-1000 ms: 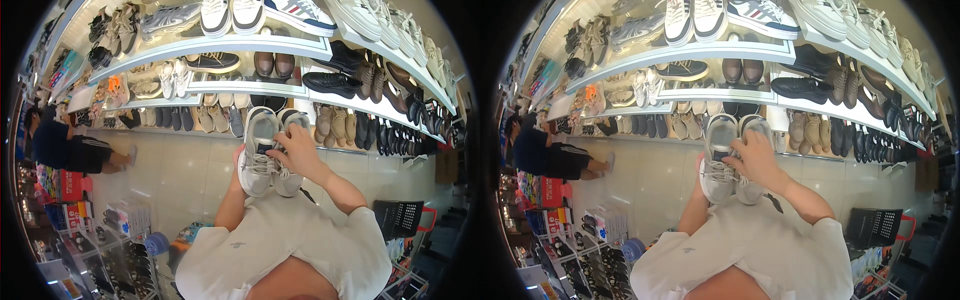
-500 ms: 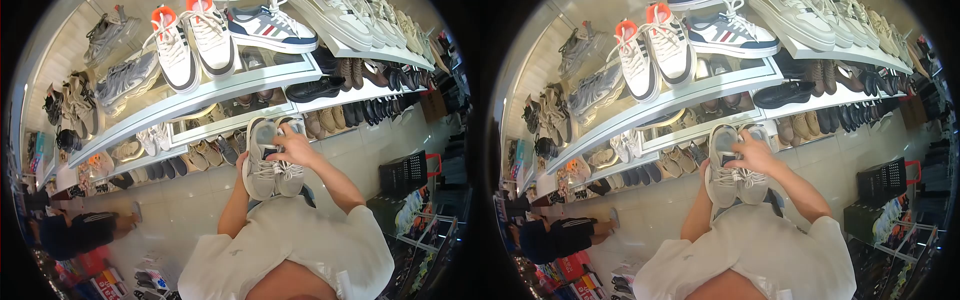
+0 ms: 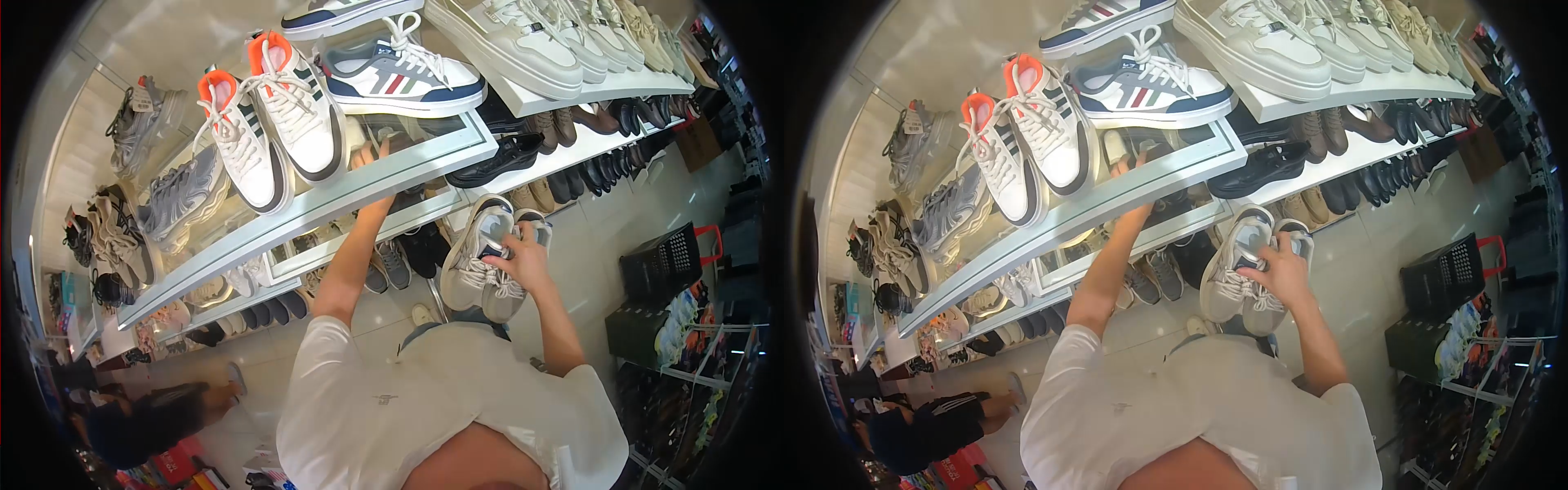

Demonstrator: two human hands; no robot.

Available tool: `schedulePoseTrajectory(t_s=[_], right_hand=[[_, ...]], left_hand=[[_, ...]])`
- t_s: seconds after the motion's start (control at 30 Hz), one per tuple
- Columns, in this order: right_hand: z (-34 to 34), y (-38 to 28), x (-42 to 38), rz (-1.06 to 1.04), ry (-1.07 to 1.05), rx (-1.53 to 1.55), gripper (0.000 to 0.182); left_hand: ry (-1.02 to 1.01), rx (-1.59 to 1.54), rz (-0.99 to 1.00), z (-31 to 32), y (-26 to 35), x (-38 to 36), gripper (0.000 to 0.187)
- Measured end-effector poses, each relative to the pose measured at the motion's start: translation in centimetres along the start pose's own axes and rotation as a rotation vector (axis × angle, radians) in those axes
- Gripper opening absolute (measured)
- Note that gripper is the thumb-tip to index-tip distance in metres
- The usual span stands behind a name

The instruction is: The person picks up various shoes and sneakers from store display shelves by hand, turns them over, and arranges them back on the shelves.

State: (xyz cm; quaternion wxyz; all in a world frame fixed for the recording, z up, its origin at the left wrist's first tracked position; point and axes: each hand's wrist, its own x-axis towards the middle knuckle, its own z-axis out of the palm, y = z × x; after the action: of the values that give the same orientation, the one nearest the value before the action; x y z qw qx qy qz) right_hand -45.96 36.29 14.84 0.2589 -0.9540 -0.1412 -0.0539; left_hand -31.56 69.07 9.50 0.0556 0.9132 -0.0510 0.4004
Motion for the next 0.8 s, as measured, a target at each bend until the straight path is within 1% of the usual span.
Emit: schedulePoseTrajectory(t_s=[0.03, 0.1, 0.13, 0.2, 0.27, 0.33, 0.37, 0.43, 0.47, 0.53, 0.57, 0.63, 0.73, 0.8], right_hand=[[-0.3, 0.3, -0.4, 0.023, 0.001, 0.018, 0.047], [-1.0, 0.9, -1.3, 0.068, -0.018, 0.033, 0.049], [-1.3, 1.1, -1.7, 0.108, -0.039, 0.048, 0.051], [-1.4, 1.8, -2.6, 0.141, -0.041, 0.063, 0.050], [-1.3, 2.5, -3.1, 0.183, -0.063, 0.050, 0.051], [-1.2, 2.8, -3.6, 0.204, -0.083, 0.049, 0.052], [-1.2, 3.0, -3.7, 0.220, -0.082, 0.042, 0.052], [-1.1, 3.2, -3.5, 0.228, -0.080, 0.034, 0.052], [-1.2, 3.2, -3.5, 0.228, -0.073, 0.043, 0.053], [-1.2, 3.5, -3.6, 0.228, -0.063, 0.050, 0.053], [-1.1, 3.7, -3.6, 0.223, -0.060, 0.040, 0.053], [-1.1, 3.8, -3.6, 0.227, -0.056, 0.029, 0.053], [-1.5, 3.8, -3.7, 0.280, -0.082, 0.046, 0.051], [-1.6, 4.3, -3.6, 0.277, -0.098, 0.040, 0.051]], left_hand=[[0.005, -0.002, 0.004, 1.1, -0.5, 1.1, 0.052], [-0.134, -0.031, -0.122, 2.7, -1.3, 2.0, 0.052], [-0.132, -0.033, -0.119, 3.2, -1.9, 2.1, 0.052], [-0.216, -0.069, -0.035, 3.7, -2.7, 2.5, 0.050], [-0.190, -0.092, -0.041, 4.1, -2.8, 2.9, 0.050], [-0.236, -0.018, 0.018, 4.1, -2.7, 3.0, 0.051], [-0.238, -0.020, 0.017, 4.3, -2.8, 3.0, 0.051], [-0.172, -0.058, 0.085, 4.7, -3.5, 3.5, 0.047], [-0.174, -0.059, 0.081, 5.0, -3.7, 3.3, 0.047], [-0.088, -0.079, 0.191, 5.8, -4.2, 3.2, 0.041], [-0.086, -0.082, 0.192, 6.1, -4.3, 3.0, 0.041], [-0.052, -0.072, 0.187, 6.4, -4.3, 2.4, 0.033], [-0.056, -0.005, 0.233, 6.6, -4.6, 2.6, 0.029], [-0.100, -0.039, 0.215, 6.4, -4.5, 2.5, 0.026]])
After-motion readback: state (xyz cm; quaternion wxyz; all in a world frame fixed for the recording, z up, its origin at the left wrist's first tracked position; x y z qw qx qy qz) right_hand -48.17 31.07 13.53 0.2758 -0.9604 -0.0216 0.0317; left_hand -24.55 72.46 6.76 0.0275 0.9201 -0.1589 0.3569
